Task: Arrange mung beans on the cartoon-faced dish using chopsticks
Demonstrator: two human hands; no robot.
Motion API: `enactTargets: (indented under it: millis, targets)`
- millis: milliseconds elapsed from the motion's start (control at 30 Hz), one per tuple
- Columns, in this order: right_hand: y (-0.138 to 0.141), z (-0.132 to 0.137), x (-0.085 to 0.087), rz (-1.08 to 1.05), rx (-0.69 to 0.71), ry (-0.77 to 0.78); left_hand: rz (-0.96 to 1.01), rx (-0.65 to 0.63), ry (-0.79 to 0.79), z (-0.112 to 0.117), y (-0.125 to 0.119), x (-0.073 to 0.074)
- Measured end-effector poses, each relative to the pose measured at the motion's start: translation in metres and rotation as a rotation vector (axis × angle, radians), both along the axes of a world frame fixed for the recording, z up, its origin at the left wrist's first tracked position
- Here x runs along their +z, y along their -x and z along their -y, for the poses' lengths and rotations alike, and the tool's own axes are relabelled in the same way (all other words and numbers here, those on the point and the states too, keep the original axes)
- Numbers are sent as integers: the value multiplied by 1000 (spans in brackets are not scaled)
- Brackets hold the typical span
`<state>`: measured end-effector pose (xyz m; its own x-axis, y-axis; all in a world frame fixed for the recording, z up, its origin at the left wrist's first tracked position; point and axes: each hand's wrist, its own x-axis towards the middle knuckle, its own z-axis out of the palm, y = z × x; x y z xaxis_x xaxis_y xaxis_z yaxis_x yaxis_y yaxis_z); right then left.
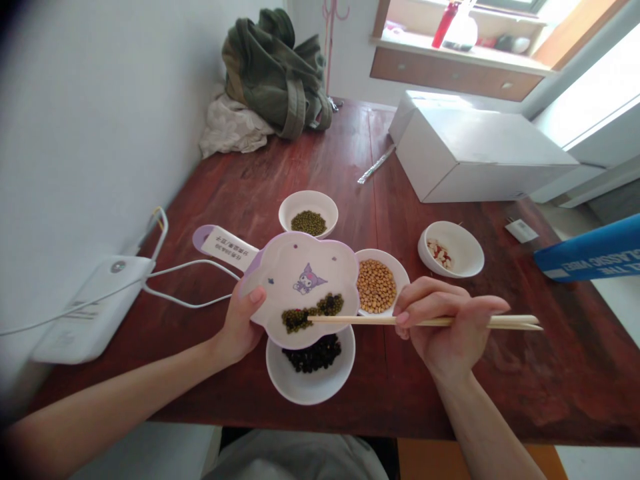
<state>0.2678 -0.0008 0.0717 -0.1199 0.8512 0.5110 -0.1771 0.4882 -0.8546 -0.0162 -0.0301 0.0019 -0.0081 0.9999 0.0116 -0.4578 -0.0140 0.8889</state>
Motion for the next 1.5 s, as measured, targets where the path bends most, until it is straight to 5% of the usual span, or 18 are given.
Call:
enactTargets:
  millis: [200, 467, 733, 967, 1200, 1400, 1500]
  targets:
    - [-9, 3, 8, 32, -330, -376, -24, -27, -60, -2, 2, -3]
    - [-5, 29, 33, 450, -343, -495, 4, -32, -68, -4, -1, 2]
    - [-4, 16, 24, 410, -166, -414, 30, -56, -84, -5, -3, 9]
    - [-9, 8, 36, 350, -80, -264, 48, -63, -65, -5, -3, 8]
    - [-8, 1, 30, 462, -65, -272, 52, -58, -84, -4, -2, 7]
    - [-6, 3, 19, 283, -185, -173, 32, -62, -82, -5, -2, 7]
    - [-5, 5, 15, 305, -99, -122, 31, -58, -62, -4, -2, 9]
